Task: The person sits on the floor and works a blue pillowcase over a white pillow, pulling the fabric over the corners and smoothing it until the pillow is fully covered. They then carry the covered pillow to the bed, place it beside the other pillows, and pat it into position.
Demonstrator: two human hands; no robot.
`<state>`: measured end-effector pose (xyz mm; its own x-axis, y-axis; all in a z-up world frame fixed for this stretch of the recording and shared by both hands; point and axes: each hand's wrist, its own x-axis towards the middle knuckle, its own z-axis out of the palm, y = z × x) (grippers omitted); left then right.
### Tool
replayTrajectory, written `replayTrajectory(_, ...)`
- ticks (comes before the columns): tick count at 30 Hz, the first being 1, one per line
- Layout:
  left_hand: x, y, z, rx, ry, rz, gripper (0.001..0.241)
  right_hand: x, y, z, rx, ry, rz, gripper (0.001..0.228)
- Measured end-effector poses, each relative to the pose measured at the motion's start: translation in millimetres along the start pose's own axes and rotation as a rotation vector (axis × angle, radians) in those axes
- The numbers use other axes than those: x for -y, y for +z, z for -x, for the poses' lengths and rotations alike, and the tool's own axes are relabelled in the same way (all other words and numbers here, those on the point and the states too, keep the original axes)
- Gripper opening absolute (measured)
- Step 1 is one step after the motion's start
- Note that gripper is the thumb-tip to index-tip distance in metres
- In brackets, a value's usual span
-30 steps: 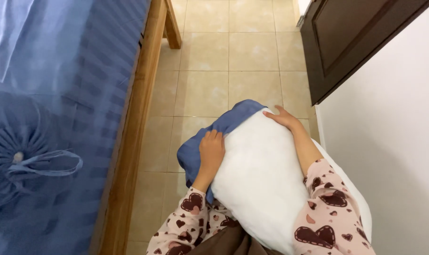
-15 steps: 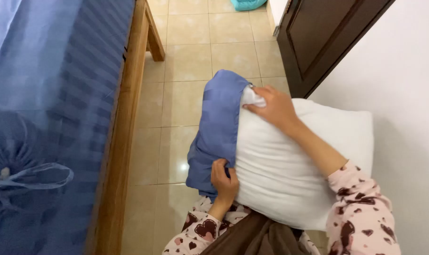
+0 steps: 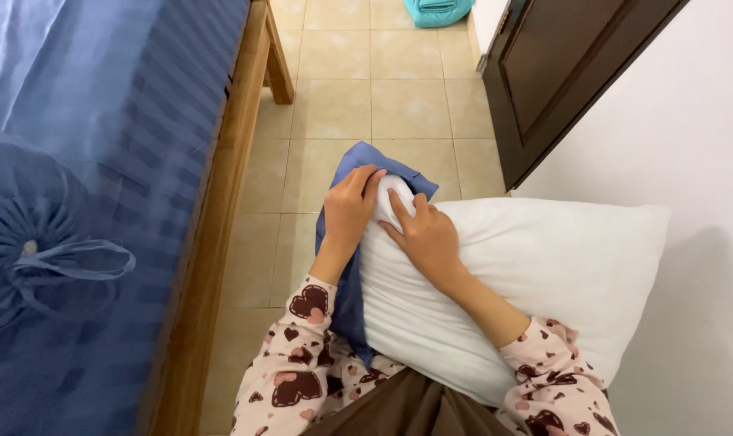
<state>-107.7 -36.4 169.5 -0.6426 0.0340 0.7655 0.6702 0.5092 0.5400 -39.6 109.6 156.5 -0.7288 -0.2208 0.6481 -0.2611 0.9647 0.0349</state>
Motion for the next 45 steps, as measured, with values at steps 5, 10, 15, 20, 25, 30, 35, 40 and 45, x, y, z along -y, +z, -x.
replayTrajectory(5,-20.3,3.2,21.7,0.106,0.246,0.166,0.011,-29.4,48.6,18.5,0.015,0.111,-0.06,0.045)
replayTrajectory(10,-10.2,37.9,76.9,0.181,0.128,0.189,0.013,-67.4,101.1,32.2,0.103,0.329,-0.237,0.049)
replayTrajectory(15,5.8,52.8,61.3,0.058,-0.257,0.315,0.011,-64.9,59.0,0.5,-0.062,0.102,-0.343,0.024)
replayTrajectory(20,25.0,66.6,-7.9,-0.041,0.04,-0.113,0.008,-58.9,45.8,-3.5,0.008,-0.008,-0.561,0.018)
replayTrajectory(25,38.6,95.0,-38.5,0.072,0.11,-0.068,0.006,-66.7,56.8,3.4,0.098,-0.142,-0.578,0.009)
replayTrajectory(30,2.8,111.4,5.5,0.227,0.312,0.182,0.004,-112.7,159.7,51.4,0.25,-0.074,-0.477,0.027)
replayTrajectory(35,12.7,127.1,65.2,0.245,0.121,0.188,0.007,-138.6,228.2,84.2,0.253,-0.135,-0.226,0.021)
replayTrajectory(40,33.7,122.2,57.2,0.044,-0.123,0.185,0.01,-119.4,153.2,24.9,0.159,0.082,-0.394,0.031)
replayTrajectory(45,21.3,123.6,68.6,0.062,-0.055,0.077,0.007,-117.1,134.4,1.6,-0.021,0.517,-0.678,0.035)
